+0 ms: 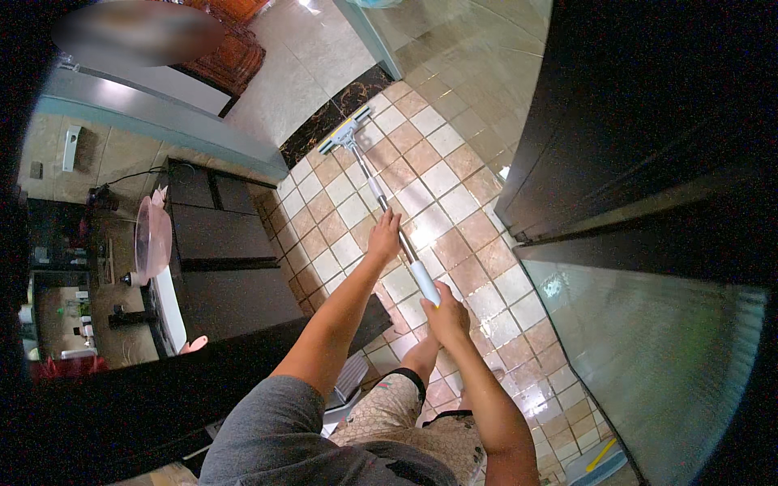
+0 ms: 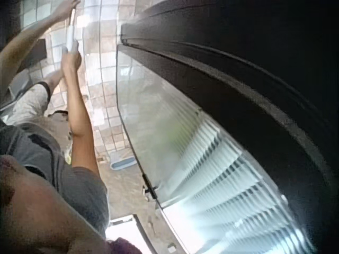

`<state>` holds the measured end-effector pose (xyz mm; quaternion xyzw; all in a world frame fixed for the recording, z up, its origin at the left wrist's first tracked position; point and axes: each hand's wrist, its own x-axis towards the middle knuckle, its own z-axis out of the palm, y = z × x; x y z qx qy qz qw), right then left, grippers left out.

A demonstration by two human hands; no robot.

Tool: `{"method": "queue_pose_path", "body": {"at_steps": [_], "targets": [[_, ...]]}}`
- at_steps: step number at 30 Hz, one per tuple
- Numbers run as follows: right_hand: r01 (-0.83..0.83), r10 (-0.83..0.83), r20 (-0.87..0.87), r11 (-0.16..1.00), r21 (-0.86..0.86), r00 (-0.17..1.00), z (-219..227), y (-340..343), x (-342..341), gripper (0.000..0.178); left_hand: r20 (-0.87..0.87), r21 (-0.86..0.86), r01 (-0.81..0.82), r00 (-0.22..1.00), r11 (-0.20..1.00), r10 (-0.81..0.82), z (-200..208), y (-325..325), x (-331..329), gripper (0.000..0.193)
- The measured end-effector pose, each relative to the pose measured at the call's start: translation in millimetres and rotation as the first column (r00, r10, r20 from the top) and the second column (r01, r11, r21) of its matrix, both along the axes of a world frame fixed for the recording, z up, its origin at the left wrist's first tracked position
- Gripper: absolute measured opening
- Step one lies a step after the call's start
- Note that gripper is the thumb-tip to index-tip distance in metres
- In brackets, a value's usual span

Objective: The person mops a tiled bathroom floor using a flat mop. They move the mop back and forth across the tiles, navigating around a toilet, a green bucket, and a pink basin. The person dips the mop into a blue bucket to wet it and continues cleaning the floor area.

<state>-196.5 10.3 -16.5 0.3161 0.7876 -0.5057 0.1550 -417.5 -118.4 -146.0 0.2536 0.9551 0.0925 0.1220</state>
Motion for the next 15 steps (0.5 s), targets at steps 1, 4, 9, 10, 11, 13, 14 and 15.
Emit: {"method": "queue_pose_path", "body": {"at_steps": [1, 4, 9, 10, 11, 13, 14, 15], "targets": [[-0.042, 0.042, 0.025, 0.999, -0.007, 0.999, 8.5, 3.5, 7.3, 0.051, -0.063, -0.021, -0.003, 0.998, 1.0, 0.002, -0.9, 1.0, 8.1, 0.045], [-0.042, 0.042, 0.015, 0.999, -0.022, 0.999, 12.6, 23.7, 63.1, 0.054, -0.096, -0.171, 0.104, 0.988, 0.98, -0.122, -6.8, 18.4, 55.0, 0.043], [0.013, -0.026, 0.103, 0.992, 0.128, 0.994, 25.6, 58.9, 245.5, 0.051, -0.011, -0.081, 0.455, 0.889, 0.887, -0.457, 4.5, 69.7, 214.1, 0.029], [0.002, -0.025, 0.146, 0.988, 0.155, 0.989, 27.5, 59.7, 286.6, 0.05, 0.049, -0.159, 0.614, 0.787, 0.773, -0.615, 8.6, 73.0, 250.0, 0.025], [0.036, -0.079, 0.264, 0.986, 0.164, 0.961, 49.2, 58.5, 321.8, 0.046, 0.09, -0.198, 0.762, 0.64, 0.616, -0.763, 17.8, 82.9, 285.7, 0.021], [0.011, -0.079, 0.344, 0.981, 0.196, 0.936, 83.6, 52.4, 405.2, 0.042, 0.157, -0.056, 0.786, 0.615, 0.615, -0.772, 23.7, 86.7, 375.0, 0.022], [0.025, -0.102, 0.298, 0.968, 0.251, 0.949, 94.6, 42.5, 451.7, 0.038, 0.24, 0.146, 0.84, 0.482, 0.522, -0.843, 19.5, 86.9, 406.7, 0.016], [0.027, -0.108, 0.251, 0.952, 0.305, 0.962, 107.1, 34.9, 495.8, 0.034, 0.26, 0.288, 0.811, 0.445, 0.509, -0.857, 8.1, 86.5, 457.0, 0.009]]}}
